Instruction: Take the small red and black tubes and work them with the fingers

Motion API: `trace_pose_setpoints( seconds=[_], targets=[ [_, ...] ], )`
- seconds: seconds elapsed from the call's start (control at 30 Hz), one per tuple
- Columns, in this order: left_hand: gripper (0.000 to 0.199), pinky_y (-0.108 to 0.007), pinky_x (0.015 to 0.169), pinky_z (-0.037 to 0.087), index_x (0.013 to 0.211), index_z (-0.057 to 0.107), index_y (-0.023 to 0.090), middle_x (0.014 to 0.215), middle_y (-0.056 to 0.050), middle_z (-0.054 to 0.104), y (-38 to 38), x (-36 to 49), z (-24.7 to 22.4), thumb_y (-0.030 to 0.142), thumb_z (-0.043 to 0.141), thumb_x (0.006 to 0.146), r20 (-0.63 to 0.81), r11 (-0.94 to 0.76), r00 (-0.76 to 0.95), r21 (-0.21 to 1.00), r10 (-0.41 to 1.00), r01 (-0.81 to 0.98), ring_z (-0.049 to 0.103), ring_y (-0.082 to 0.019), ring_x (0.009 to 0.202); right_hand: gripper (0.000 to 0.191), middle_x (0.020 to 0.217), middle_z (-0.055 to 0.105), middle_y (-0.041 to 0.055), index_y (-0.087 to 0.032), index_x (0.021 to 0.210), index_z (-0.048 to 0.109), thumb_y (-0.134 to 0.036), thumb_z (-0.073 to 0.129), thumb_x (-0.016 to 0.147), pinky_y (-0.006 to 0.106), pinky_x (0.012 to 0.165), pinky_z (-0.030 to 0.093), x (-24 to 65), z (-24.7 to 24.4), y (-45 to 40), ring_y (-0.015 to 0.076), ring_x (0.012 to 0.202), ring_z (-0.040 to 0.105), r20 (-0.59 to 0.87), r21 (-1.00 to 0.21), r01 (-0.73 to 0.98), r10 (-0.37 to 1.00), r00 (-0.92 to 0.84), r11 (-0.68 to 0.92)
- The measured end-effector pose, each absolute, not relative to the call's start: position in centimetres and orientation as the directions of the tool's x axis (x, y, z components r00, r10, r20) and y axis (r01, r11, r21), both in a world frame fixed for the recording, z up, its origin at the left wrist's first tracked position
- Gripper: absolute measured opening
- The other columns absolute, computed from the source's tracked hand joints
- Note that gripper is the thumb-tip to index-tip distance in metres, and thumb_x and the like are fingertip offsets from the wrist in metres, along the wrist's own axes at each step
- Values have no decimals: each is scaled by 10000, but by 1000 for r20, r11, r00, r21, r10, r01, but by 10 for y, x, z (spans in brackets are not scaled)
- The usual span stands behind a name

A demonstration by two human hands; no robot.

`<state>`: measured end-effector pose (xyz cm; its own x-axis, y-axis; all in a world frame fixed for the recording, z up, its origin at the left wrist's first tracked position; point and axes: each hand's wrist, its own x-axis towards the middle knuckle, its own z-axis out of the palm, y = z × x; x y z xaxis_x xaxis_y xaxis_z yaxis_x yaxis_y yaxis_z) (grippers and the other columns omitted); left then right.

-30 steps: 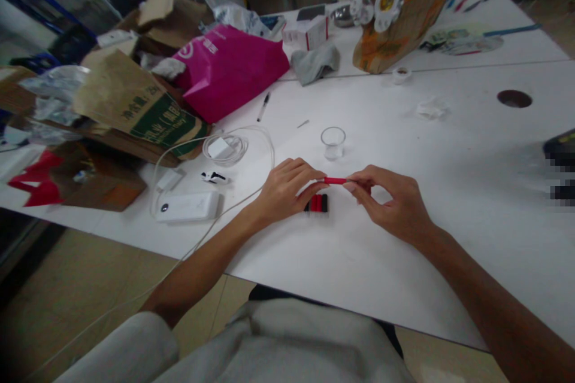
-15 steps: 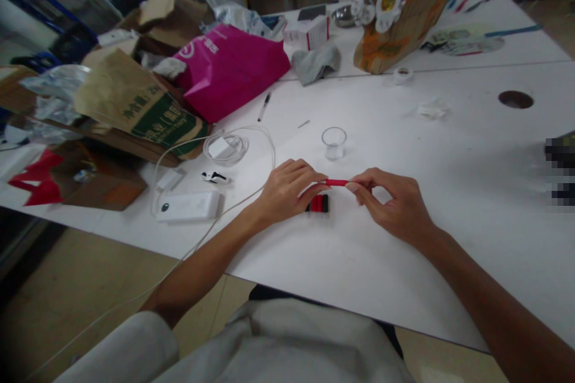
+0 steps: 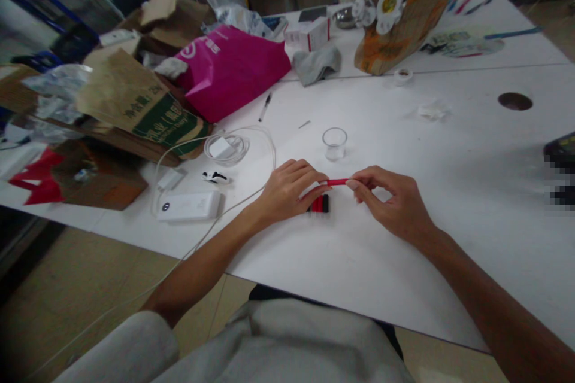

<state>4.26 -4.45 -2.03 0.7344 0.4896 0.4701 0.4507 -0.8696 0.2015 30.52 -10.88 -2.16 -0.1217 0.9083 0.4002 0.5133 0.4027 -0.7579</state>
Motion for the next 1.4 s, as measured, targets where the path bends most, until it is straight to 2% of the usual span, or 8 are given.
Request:
trace_pose_setpoints(
  seconds=[0.27, 0.47, 0.63, 0.77, 0.9, 1.03, 1.2, 1.4],
  targets=[
    [378, -385, 905, 509, 1157, 679, 187, 1086, -91, 794, -22, 17, -9, 559, 619, 1121, 280, -819, 773, 270, 570, 506, 712, -238, 997, 175, 840, 771, 13, -272, 1097, 776, -412, 833, 1008, 359, 677, 671, 308, -23, -106, 183, 661, 746, 384, -857, 390, 922, 49, 336],
    [676, -345, 758, 464, 1142, 669, 209, 1003, -49, 745, -13, -2, 3, 826, 769, 886, 5, -682, 756, 436, 655, 587, 679, -229, 858, 138, 836, 761, 4, -315, 1090, 799, -387, 852, 985, 400, 639, 660, 313, -22, -100, 205, 649, 730, 439, -854, 369, 888, 133, 367],
    [810, -354, 777, 489, 1117, 648, 223, 1078, -59, 737, -18, 1, 8, 865, 890, 686, -110, -626, 771, 519, 627, 582, 678, -238, 891, 161, 826, 754, 8, -289, 1100, 796, -384, 852, 984, 396, 646, 652, 314, -25, -97, 201, 656, 724, 462, -840, 387, 876, 143, 380],
    [849, -370, 840, 520, 1151, 628, 229, 1177, -72, 720, -23, 1, 6, 832, 938, 641, -147, -623, 786, 530, 600, 575, 685, -253, 957, 217, 854, 759, 23, -275, 1124, 786, -436, 838, 988, 406, 661, 647, 313, -16, -90, 214, 682, 734, 509, -796, 464, 845, 164, 389],
    [809, -372, 920, 536, 1200, 618, 222, 1268, -88, 691, -25, 0, 4, 720, 983, 678, -164, -644, 806, 522, 568, 560, 687, -270, 1065, 195, 961, 781, 52, -276, 1132, 775, -439, 771, 1025, 429, 741, 645, 304, 11, -74, 247, 783, 762, 565, -664, 624, 823, 59, 411],
    [731, -382, 941, 542, 1220, 615, 219, 1319, -107, 673, -27, 3, 6, 651, 961, 742, -203, -655, 809, 496, 551, 570, 683, -285, 1099, 136, 940, 754, 70, -275, 1092, 768, -383, 701, 1042, 415, 698, 579, 290, 32, -51, 246, 754, 708, 596, -480, 741, 794, -118, 470],
    [639, -408, 982, 549, 1233, 611, 209, 1343, -126, 673, -30, 6, 13, 589, 910, 815, -224, -673, 816, 472, 533, 569, 682, -305, 1158, 144, 890, 739, 74, -206, 1046, 764, -285, 672, 968, 397, 670, 515, 282, 26, -25, 220, 695, 638, 513, -315, 813, 808, -289, 490],
    [597, -416, 942, 560, 1274, 606, 195, 1365, -145, 675, -30, 5, 15, 551, 863, 871, -212, -677, 824, 484, 525, 555, 696, -295, 1100, 152, 921, 784, 96, -213, 999, 775, -289, 665, 928, 444, 795, 533, 284, 13, -14, 282, 823, 693, 422, -164, 848, 812, -402, 505]
  ],
)
